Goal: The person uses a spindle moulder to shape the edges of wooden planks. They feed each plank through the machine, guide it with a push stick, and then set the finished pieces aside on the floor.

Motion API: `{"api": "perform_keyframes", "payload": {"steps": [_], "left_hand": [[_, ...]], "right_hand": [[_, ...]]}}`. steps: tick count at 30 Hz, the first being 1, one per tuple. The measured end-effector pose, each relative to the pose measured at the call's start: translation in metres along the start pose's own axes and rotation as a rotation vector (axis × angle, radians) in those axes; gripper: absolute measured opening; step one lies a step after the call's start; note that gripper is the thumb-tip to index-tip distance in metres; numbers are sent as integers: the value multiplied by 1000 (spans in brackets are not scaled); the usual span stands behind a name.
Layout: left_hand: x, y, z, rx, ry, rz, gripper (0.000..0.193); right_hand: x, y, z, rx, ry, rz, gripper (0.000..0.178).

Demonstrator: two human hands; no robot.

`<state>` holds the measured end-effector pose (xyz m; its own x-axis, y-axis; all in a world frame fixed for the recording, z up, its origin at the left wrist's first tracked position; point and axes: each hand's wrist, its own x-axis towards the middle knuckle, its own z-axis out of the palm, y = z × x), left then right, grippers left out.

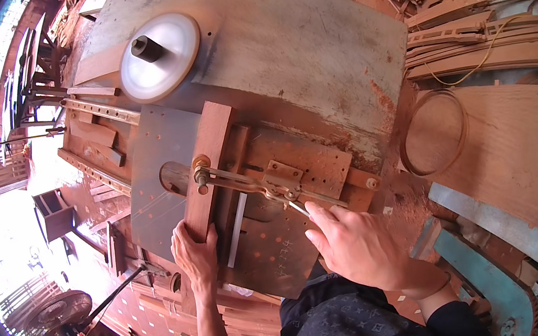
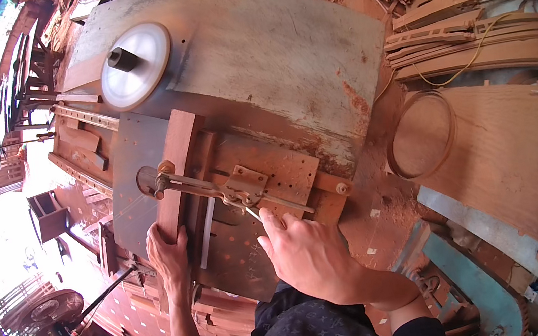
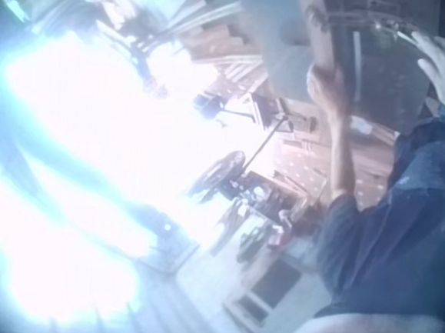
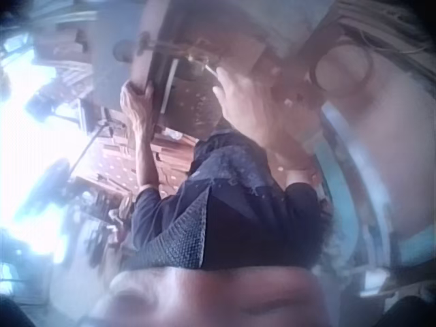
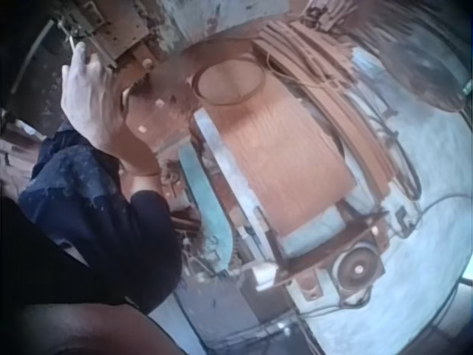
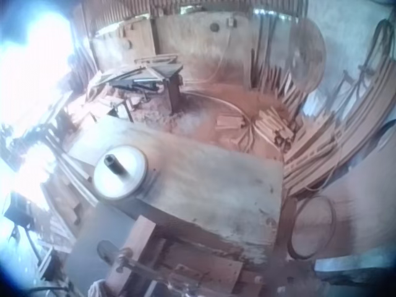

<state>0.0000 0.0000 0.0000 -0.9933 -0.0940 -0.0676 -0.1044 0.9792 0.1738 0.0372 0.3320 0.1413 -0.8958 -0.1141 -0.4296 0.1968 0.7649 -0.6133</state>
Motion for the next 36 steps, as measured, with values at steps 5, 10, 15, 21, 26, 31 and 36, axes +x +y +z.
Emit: {"api": "perform_keyframes", "payload": {"steps": [5,10,15,21,26,31,36], "left_hand": [[1,8,2,-113,-97,-85,66],[-1,-8,12,-25,18,56,66],[0,-4,12,-50,-3,37,71],[1,-1,10,-57,7,46,70],[3,1,8,-75,-22,13,69],[2,-1,8,-59,5,51,70],[-3,-2,16,-23,85,125,67]], "right_hand": [[3,3,-1,-15,-4,7,46],[4,11,7,32,30,-51,47],[4,12,6,31,4,-50,53],[6,11,6,38,26,-49,53],[7,14,10,56,34,-66,54],[11,18,14,100,126,-24,57],[27,59,51,22,216,50,50]]}}
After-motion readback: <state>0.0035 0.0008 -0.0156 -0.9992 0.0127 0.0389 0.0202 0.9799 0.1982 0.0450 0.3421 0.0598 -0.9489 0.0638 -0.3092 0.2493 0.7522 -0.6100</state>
